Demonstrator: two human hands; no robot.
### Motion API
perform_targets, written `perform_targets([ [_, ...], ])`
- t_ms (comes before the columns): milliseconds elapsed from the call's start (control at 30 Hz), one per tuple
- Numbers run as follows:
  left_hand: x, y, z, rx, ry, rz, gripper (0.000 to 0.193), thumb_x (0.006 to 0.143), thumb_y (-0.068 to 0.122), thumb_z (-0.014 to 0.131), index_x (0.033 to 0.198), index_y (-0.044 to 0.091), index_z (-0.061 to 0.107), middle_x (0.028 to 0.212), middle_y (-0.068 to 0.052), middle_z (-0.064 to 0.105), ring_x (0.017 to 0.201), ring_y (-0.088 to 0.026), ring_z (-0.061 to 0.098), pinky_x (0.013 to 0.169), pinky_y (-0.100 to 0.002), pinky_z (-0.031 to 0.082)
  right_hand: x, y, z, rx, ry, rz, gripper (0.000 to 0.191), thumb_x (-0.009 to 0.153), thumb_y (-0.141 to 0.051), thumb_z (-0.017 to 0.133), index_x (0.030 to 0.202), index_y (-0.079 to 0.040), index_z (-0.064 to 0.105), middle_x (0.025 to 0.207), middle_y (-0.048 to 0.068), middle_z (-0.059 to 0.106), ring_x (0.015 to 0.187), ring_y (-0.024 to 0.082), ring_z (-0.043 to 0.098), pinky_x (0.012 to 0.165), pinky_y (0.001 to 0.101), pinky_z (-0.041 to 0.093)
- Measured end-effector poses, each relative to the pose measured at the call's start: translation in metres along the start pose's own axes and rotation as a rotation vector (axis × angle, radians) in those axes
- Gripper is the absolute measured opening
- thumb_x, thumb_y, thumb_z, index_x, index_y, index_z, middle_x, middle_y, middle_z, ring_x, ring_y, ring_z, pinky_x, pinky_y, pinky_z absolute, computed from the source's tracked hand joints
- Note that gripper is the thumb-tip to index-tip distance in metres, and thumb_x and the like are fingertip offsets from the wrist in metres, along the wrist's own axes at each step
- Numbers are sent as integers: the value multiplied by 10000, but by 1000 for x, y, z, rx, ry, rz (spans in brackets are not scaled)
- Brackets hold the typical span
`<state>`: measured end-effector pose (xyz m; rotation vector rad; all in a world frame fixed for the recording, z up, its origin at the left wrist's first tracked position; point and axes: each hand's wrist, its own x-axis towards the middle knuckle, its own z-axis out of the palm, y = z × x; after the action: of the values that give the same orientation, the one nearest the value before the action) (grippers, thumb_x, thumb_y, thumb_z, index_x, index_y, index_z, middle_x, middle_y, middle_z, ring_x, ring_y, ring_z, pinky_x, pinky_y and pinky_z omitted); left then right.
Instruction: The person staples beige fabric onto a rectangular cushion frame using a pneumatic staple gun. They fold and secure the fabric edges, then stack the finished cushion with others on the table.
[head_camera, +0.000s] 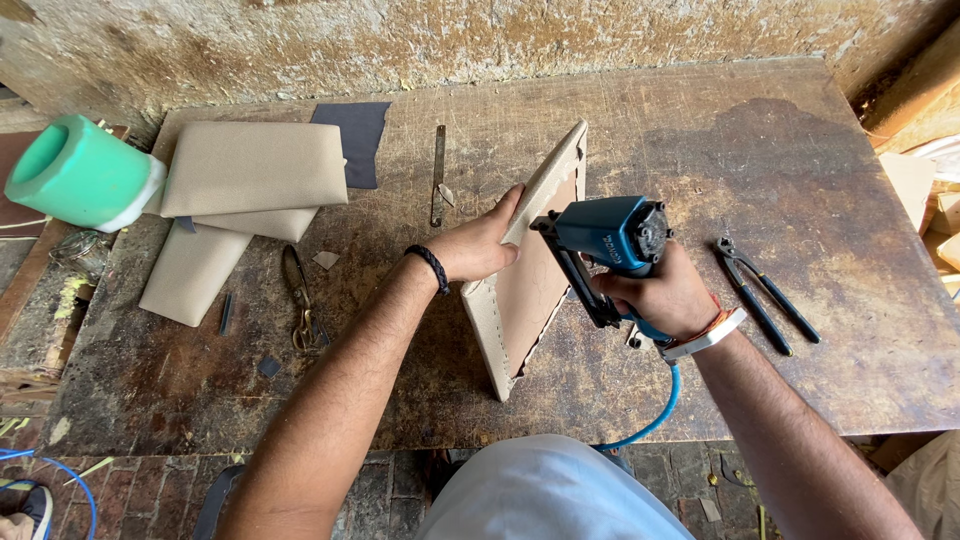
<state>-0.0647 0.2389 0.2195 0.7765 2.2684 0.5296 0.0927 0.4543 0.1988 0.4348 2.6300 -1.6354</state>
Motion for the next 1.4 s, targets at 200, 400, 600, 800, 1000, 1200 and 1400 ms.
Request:
perform_targets([
  [200,-2,4,-1,60,-11,0,1023,951,163,606,1633,187,-156,1580,-235,413,782,-191,681,735,-364,621,-1,-3,2,-84,20,10,146,778,-121,796,902,-52,761,614,77,703,548,150,685,508,322,531],
  [400,5,2,3,82,-23,31,1219,835,189,735,1584,173,-227,1683,-206,140,1030,-254,706,928,-388,610,-14,-9,10,-116,-7,11,192,771,-142,831,910,-26,769,671,73,737,593,152,714,548,310,577],
  [600,-1,-35,26,-460,10,412,1102,828,656,561,1629,224,-59,1713,-161,-109,1578,-352,-41,1164,-645,36,-29,-13,6,-42,-26,-11,200,738,-135,821,900,-25,786,707,55,772,623,131,731,578,318,595],
  [800,5,-47,49,-795,81,429,1024,854,869,310,1653,256,119,1747,-132,46,1602,-367,89,1211,-679,134,-37,-16,12,-107,-24,-57,244,725,-156,820,945,-65,765,725,41,765,636,123,733,584,316,598],
  [1000,3,-47,48,-780,111,411,1057,819,887,223,1654,253,92,1735,-151,35,1583,-367,105,1190,-676,182,-43,-19,19,-114,-101,99,275,736,-204,856,961,-80,757,760,70,799,663,144,772,613,320,623],
  [1200,-1,-46,49,-788,107,417,1047,840,879,176,1657,229,96,1740,-161,56,1587,-368,132,1208,-657,194,-43,-12,23,-98,-85,57,282,745,-190,838,993,-65,790,774,57,795,682,143,750,616,323,600],
  [1400,-3,-47,50,-871,132,439,1020,857,852,153,1654,215,121,1729,-170,158,1567,-382,250,1205,-661,315,-53,-3,24,41,-75,-76,462,715,-186,844,1132,-71,684,849,46,787,723,127,760,647,311,622],
])
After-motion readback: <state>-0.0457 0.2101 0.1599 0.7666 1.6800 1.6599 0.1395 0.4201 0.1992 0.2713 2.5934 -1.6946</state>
